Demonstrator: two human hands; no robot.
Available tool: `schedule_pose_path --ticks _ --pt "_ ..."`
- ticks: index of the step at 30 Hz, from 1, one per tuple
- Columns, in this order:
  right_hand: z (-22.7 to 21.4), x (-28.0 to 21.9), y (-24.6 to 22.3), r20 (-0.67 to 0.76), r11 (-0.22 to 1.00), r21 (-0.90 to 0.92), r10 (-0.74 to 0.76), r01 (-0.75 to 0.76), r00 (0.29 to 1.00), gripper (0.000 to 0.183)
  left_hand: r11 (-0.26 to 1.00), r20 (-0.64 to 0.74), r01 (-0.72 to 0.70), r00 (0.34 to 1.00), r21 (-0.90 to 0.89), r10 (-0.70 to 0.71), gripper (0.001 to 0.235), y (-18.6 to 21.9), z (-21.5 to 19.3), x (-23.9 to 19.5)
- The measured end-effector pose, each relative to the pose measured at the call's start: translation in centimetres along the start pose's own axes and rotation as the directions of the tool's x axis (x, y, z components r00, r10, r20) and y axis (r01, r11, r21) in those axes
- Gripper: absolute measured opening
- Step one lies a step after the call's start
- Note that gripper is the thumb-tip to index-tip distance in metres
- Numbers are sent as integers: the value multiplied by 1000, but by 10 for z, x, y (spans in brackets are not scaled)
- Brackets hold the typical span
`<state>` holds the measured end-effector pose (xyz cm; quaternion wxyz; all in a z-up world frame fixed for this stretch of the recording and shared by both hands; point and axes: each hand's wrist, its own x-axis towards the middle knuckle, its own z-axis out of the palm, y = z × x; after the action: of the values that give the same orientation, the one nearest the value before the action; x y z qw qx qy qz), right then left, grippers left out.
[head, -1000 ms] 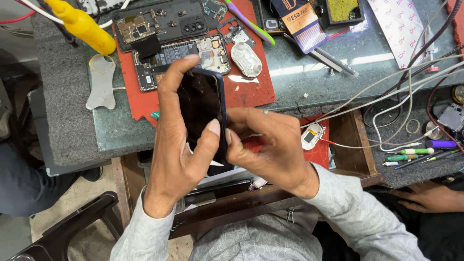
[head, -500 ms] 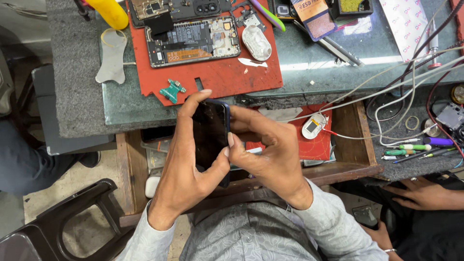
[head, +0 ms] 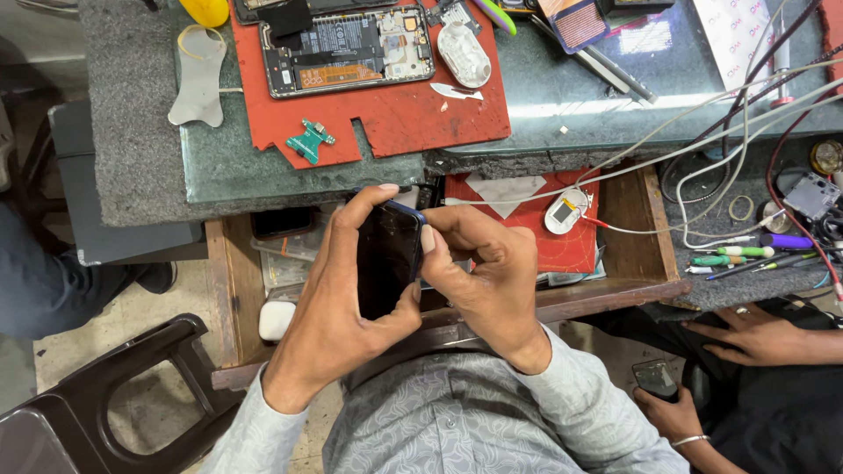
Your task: The person handles a cracked smartphone, removes the back cover, and manipulates internal components including the battery and ribbon cables. The person uses a small metal tool to pry and adjust parts inside the device.
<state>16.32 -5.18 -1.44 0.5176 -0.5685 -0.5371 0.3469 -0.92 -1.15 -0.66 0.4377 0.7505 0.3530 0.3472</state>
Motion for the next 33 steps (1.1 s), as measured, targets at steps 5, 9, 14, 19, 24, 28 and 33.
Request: schedule_pose_path --ticks 5,9,14,19,24,28,33 --pt "-1 -8 7 51 994 94 48 -53 998 15 1000 59 19 998 17 -20 89 -8 -3 -5" --pt "-5 -13 14 109 990 117 67 -80 992 15 999 112 -24 994 29 21 89 -17 -8 -8" --pt "-11 -17 21 132 989 104 95 -109 987 15 996 173 -93 981 14 89 90 -23 -10 -5" --pt "-16 -21 23 134 980 159 98 -119 986 13 993 220 -104 971 47 91 90 -23 -10 0" --pt "-19 -21 22 126 978 156 120 -140 985 14 988 233 -135 966 76 114 90 -23 -10 3" --pt "-28 -19 20 219 970 182 119 -160 968 15 975 234 -197 957 98 170 87 -22 -10 3" --pt "-41 -18 22 302 979 148 93 -143 949 15 974 320 -186 937 127 137 88 -22 -11 6"
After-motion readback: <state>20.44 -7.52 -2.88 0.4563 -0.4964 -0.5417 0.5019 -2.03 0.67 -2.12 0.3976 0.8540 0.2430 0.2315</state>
